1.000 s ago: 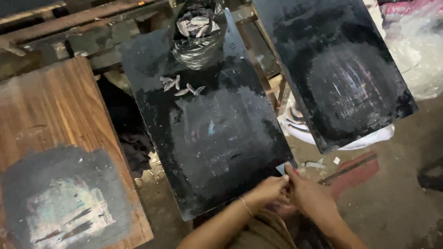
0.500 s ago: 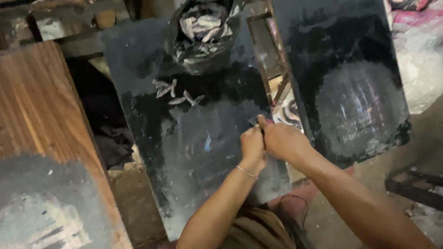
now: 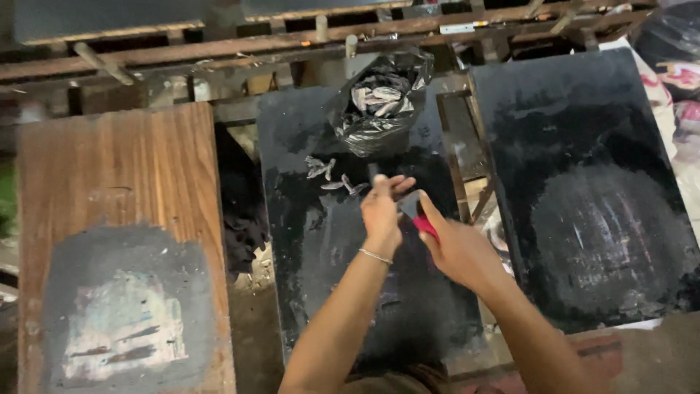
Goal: Scraping residue or dried ink off wooden and black boards using a hand scraper.
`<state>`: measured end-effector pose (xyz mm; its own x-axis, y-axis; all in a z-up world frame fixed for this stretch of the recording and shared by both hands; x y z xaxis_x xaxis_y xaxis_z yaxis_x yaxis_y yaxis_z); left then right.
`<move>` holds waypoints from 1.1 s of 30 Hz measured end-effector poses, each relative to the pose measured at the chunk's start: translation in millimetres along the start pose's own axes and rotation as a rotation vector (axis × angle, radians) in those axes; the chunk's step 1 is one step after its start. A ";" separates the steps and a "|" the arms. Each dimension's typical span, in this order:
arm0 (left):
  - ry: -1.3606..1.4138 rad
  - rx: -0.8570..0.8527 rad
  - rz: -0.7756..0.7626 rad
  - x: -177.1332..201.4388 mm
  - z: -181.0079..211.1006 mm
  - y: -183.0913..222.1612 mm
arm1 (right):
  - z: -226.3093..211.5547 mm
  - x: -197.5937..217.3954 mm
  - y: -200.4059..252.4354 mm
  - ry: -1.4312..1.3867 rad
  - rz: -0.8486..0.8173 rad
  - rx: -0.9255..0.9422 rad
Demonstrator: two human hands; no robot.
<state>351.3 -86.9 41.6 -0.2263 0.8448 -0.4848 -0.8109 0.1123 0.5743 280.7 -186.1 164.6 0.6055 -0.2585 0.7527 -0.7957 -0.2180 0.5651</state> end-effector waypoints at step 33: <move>-0.245 0.417 -0.089 -25.4 -181.1 27.0 | 27.4 17.5 -6.1 0.222 -0.568 -0.574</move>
<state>237.4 -200.0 -50.1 0.0076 0.9151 -0.4032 -0.5250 0.3468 0.7772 296.6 -215.1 165.1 0.9474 -0.0491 0.3163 -0.2924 0.2692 0.9176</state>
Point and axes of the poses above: each hand's wrist, its own y-axis away from the middle knuckle, its own x-axis out of the back of the hand, z = x × y, the point moved 2 cm from there along -y, towards the middle knuckle, and after that the axes turned 12 degrees about -z, right-handed, at the moved point
